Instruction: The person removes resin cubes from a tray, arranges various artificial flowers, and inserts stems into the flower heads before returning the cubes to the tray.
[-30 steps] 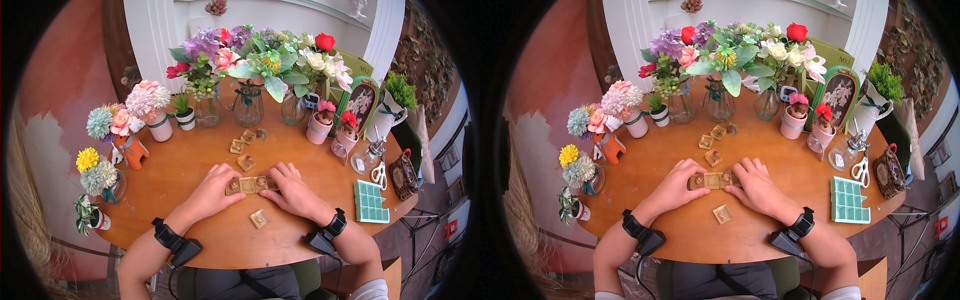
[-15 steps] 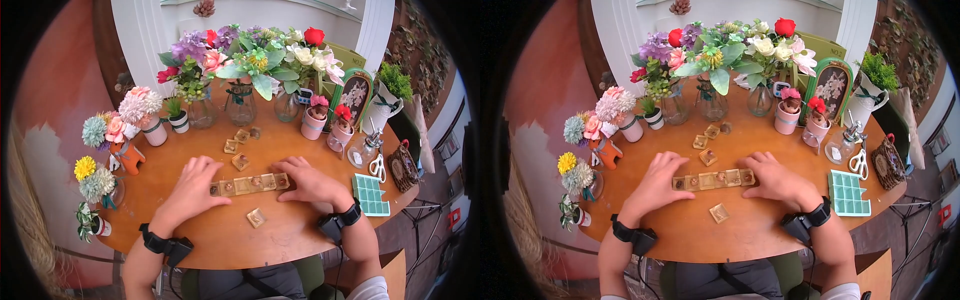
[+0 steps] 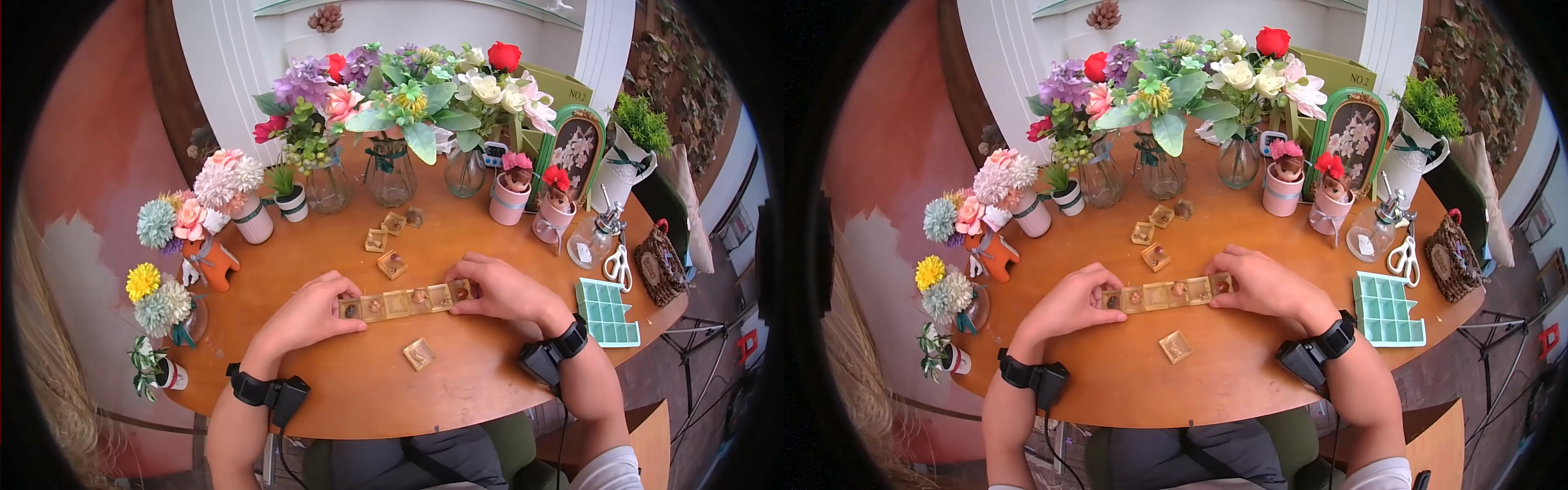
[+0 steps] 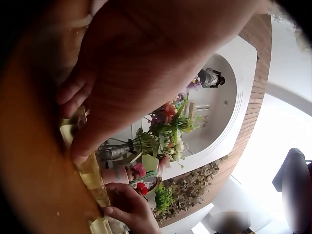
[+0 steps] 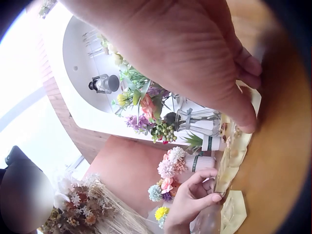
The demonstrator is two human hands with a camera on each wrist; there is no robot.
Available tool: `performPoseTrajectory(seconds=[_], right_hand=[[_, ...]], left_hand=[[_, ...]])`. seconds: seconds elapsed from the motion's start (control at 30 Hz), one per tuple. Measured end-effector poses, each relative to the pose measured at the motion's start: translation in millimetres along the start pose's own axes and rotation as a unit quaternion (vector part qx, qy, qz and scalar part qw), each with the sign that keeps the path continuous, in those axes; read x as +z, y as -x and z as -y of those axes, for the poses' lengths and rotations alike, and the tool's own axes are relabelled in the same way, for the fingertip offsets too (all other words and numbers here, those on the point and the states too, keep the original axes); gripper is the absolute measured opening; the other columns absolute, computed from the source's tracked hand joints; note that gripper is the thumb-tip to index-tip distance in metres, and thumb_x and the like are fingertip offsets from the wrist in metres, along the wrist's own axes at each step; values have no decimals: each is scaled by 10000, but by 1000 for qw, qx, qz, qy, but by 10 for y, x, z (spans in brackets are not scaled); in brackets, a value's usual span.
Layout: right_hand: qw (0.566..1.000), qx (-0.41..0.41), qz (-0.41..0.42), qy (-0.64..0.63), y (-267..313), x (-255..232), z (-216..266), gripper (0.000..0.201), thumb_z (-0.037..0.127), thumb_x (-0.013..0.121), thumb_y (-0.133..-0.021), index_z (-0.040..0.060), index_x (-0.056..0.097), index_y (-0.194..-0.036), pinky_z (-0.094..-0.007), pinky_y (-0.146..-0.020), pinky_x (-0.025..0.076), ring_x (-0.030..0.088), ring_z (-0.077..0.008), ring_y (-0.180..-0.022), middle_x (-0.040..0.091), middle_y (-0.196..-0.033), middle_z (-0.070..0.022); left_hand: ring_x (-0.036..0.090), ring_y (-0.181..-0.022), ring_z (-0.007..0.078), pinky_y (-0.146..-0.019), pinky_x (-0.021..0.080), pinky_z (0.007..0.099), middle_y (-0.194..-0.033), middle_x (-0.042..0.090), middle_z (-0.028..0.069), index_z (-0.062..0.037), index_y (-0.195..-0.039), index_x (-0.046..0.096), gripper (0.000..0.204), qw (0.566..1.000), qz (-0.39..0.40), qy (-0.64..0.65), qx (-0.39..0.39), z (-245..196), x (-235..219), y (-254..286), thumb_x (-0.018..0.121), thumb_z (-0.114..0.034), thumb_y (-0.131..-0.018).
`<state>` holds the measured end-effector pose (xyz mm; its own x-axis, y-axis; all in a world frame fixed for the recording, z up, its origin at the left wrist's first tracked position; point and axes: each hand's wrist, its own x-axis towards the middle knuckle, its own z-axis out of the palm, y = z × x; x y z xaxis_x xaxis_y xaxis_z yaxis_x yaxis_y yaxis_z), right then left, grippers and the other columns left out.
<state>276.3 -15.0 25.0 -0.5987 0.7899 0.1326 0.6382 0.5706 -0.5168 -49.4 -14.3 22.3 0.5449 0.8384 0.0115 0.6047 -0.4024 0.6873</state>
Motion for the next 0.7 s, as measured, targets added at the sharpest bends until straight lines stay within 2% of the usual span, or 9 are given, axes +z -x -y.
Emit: performPoseTrajectory(seconds=[0.07, 0.33, 0.63, 0.7], right_hand=[[1000, 4, -1, -2, 0, 4, 13, 408, 223, 797, -808, 44, 633, -1136, -362, -712, 526, 622, -248, -783, 585, -982, -112], [1000, 0, -16, 5, 16, 17, 40, 385, 207, 804, -795, 44, 644, -1105, -371, -702, 525, 630, -270, -767, 584, -988, -121], [1000, 9, 14, -6, 40, -22, 84, 376, 213, 808, -796, 62, 610, -1078, -378, -744, 517, 612, -286, -873, 546, -1020, -120], [1000, 0, 1, -10, 26, -22, 64, 391, 211, 810, -795, 71, 603, -1096, -376, -743, 516, 611, -290, -873, 545, -1029, -117]], left_hand=[[541, -727, 127, -658, 473, 263, -931, 530, 55, -17, -1036, 647, 383, 998, -26, -34, 50, 30, 30, -6, 847, -185, -756], [530, -704, 133, -644, 466, 268, -931, 533, 54, -15, -998, 648, 370, 997, -40, -27, 57, 19, 58, -15, 853, -197, -749], [535, -686, 135, -617, 462, 278, -901, 534, 53, -2, -926, 653, 362, 996, -34, -39, 68, -56, 84, 14, 872, -209, -725], [537, -685, 136, -615, 461, 279, -896, 534, 55, 1, -911, 650, 363, 996, -38, -33, 69, -43, 92, 8, 875, -210, -720]])
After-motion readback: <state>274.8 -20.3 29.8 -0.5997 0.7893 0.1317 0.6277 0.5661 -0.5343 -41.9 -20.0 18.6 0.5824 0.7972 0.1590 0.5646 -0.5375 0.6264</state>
